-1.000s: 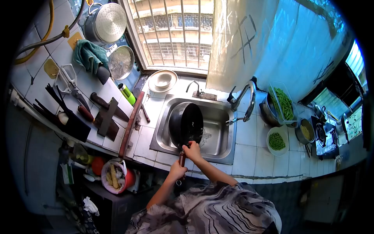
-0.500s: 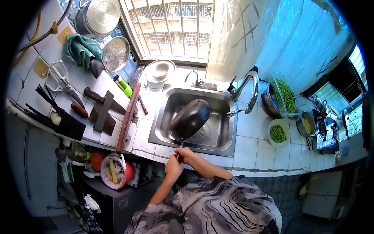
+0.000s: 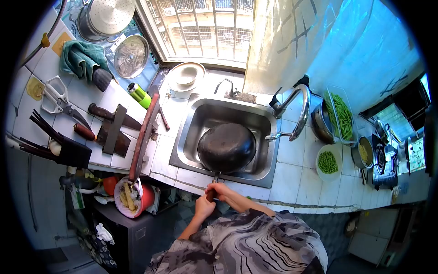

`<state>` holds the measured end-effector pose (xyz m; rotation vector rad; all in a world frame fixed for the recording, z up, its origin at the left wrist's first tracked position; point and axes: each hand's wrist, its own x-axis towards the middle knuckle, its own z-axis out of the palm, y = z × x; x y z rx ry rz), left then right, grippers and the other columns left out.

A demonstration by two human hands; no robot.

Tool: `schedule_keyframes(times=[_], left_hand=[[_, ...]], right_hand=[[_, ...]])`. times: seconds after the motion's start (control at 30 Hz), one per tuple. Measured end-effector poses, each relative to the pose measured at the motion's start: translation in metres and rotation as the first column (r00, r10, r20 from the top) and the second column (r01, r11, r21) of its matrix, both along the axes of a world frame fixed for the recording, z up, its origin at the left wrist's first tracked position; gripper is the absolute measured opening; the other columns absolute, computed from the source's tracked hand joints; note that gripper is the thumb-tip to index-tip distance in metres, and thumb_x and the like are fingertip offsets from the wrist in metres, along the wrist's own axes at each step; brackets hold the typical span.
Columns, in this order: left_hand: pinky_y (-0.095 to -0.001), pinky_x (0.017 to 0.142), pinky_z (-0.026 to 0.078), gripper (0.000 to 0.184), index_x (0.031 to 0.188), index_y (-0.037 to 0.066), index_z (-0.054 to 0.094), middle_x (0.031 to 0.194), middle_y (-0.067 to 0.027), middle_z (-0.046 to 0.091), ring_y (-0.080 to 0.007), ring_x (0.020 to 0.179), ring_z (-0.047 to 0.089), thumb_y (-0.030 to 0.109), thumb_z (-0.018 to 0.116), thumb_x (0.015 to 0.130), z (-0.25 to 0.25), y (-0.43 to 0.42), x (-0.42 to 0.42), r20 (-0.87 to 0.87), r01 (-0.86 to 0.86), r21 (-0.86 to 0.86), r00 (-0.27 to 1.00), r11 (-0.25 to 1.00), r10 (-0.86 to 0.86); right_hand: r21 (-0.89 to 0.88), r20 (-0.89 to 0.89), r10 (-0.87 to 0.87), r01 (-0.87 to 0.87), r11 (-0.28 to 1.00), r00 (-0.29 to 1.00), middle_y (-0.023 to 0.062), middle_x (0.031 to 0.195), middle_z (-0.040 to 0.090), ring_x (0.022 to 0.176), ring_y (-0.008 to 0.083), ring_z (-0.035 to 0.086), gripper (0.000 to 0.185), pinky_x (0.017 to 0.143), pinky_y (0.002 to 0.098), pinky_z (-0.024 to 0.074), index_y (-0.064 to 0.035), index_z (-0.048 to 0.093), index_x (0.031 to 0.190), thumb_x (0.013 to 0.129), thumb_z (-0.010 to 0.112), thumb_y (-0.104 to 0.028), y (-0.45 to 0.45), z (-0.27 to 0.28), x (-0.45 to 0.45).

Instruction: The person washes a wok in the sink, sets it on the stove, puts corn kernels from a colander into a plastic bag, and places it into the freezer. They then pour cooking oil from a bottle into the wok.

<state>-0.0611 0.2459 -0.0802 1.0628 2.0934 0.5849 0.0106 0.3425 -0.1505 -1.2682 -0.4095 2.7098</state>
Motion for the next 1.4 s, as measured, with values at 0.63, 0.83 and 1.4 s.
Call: schedule_keyframes(times=[0.63,0.83,1.4], left_hand=[[-0.0476,0.058,0.046,0.02,0.083,0.005,0.052,0.068,-0.0206,0.058,-0.0406,0.064,0.056,0.013,0.059,0.065,0.013,-0.048,-0.018,-0.223,-0.042,0.428,0.963,0.903,0.15],[-0.0476,0.055,0.045,0.016,0.08,0.006,0.052,0.066,-0.0199,0.057,-0.0402,0.062,0.056,0.012,0.058,0.067,0.014,-0.088,-0.038,-0.189,0.055,0.466,0.981,0.883,0.039],[-0.042,0.062,0.048,0.041,0.108,0.009,0.054,0.078,-0.02,0.061,-0.0379,0.073,0.06,0.012,0.06,0.067,0.015,-0.172,0.076,0.082,0.463,0.479,0.822,0.746,-0.563]], right_hand=[[0.358,-0.217,-0.034,0.112,0.927,0.976,0.0087,0.077,0.059,0.075,0.02,0.058,0.019,0.074,0.0292,0.046,-0.0031,0.051,0.079,0.061,0.052,0.004,-0.035,0.076,-0.017],[0.422,-0.198,-0.128,0.202,0.884,0.972,0.0091,0.074,0.059,0.073,0.0199,0.057,0.017,0.073,0.0296,0.046,-0.0033,0.054,0.075,0.06,0.053,0.003,-0.083,0.071,-0.028],[0.513,-0.066,-0.75,0.667,0.54,0.658,0.0083,0.071,0.057,0.07,0.0201,0.057,0.022,0.071,0.0307,0.047,-0.0048,0.052,0.078,0.058,0.053,0.004,-0.24,0.068,0.12]])
